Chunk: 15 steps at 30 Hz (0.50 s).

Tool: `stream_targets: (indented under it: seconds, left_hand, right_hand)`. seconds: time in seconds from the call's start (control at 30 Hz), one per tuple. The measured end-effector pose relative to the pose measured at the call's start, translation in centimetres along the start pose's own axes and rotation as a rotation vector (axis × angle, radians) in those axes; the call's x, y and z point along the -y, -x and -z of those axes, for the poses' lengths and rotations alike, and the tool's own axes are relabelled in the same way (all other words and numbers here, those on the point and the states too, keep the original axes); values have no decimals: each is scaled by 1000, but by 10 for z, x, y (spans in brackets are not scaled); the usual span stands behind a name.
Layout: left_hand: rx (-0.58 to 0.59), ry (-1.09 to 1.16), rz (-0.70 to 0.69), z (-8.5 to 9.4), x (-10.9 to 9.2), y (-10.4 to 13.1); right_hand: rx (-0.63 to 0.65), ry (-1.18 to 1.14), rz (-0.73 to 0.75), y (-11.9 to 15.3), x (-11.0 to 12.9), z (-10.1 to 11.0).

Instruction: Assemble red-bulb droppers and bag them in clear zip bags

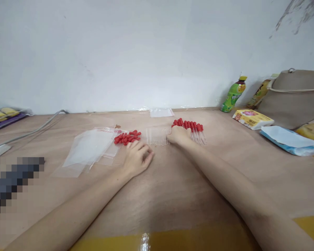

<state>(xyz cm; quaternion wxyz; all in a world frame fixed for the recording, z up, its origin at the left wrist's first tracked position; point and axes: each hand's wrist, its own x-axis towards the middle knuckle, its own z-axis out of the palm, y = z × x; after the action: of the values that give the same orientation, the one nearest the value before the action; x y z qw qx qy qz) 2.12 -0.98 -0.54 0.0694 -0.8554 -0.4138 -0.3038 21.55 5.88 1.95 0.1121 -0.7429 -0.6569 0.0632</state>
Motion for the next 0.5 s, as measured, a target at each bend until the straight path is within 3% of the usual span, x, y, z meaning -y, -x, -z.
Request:
stream_targets:
  seconds: [0.1, 0.2, 0.3, 0.5]
  left_hand:
    - [-183, -183, 156, 4, 20, -5]
    - [-284, -226, 170, 4, 41, -7]
    - [-291, -274, 122, 1, 51, -8]
    - [-267, -331, 123, -2, 50, -7]
  right_hand:
    - [30, -8, -10, -3, -1, 2]
    - [65, -18, -27, -6, 0, 5]
    - [88, -30, -41, -9, 2, 5]
    - [96, -53, -34, -8, 3, 6]
